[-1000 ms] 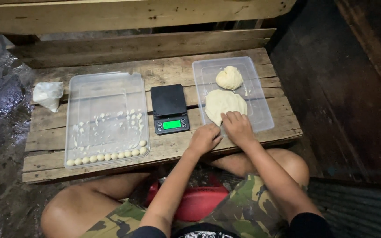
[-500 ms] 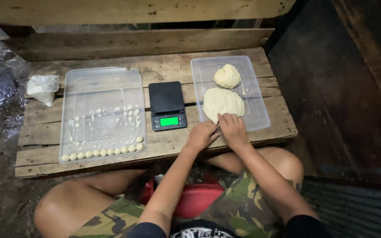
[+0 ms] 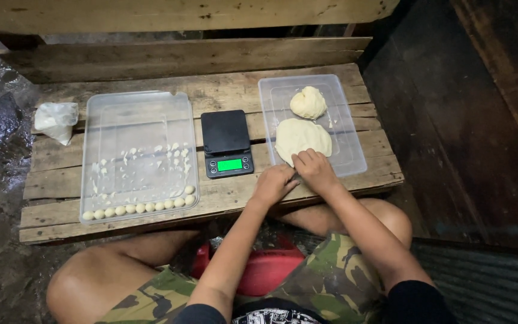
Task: Weighing small portions of dough on a digital scale and rolling them into small uniform balls.
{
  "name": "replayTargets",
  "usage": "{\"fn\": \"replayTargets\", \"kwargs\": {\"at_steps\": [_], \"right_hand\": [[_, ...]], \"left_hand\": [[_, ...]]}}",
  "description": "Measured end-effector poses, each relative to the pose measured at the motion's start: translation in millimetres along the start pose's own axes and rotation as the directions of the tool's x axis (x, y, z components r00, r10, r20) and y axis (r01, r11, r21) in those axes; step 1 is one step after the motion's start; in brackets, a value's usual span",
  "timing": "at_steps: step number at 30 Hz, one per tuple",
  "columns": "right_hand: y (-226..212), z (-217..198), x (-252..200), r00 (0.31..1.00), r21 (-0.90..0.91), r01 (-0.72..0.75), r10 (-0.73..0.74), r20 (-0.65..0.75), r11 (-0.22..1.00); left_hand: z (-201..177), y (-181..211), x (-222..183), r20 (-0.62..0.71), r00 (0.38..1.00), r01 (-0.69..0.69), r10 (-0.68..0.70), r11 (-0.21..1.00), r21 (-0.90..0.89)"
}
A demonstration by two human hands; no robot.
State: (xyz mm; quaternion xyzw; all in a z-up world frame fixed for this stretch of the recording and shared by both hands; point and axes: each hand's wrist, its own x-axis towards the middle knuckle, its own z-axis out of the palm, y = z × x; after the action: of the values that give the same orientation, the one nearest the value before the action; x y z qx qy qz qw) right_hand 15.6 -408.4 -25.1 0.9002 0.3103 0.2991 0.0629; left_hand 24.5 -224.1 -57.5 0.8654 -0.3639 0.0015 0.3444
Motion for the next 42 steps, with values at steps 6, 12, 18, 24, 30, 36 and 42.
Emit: {"fn": "replayTargets", "kwargs": {"at_steps": [6,12,18,24,30,36,42], "right_hand": [[-9.4,-14.0,-6.1,0.95,0.346,-0.312,0.285,0.129,0.885],[0.1,-55.6,12.1,0.552,0.555,-0.787,0.708,0.44,0.269],[14.0,-125.7,47.5,0.367,0.833,-0.321,0.752,0.547,-0.45],[-32.9,-150.7,65.5,0.367,0.875,-0.175,0.795,0.483,-0.451],[-104.1,-88.7,15.0,0.471,0.88,-0.232,0.744,0.475,-0.414],[-136.2,-77.2,10.6,0.643,0.918,-0.323,0.658,0.392,-0.231],[-129.3,-81.4,19.8,0.703,0.736,-0.375,0.69,-0.17,0.564]], "left_hand": [[3.8,-2.1,-0.7,0.009,1.0,0.01,-0.01,1.0,0.007],[3.8,-2.2,-0.1,0.012,1.0,0.023,-0.023,1.0,0.004],[-0.8,2.4,-0.7,-0.049,0.998,0.027,-0.03,0.999,-0.047],[-6.0,16.2,-20.8,-0.166,0.951,0.155,-0.259,0.869,-0.47],[-70.4,90.0,-59.9,0.354,0.784,0.067,-0.51,-0.497,-0.865],[-62.5,50.0,-93.4,0.415,0.643,0.241,-0.644,-0.343,-0.908],[-93.7,9.8,-90.8,0.03,0.669,0.326,-0.742,0.258,-0.91]]}}
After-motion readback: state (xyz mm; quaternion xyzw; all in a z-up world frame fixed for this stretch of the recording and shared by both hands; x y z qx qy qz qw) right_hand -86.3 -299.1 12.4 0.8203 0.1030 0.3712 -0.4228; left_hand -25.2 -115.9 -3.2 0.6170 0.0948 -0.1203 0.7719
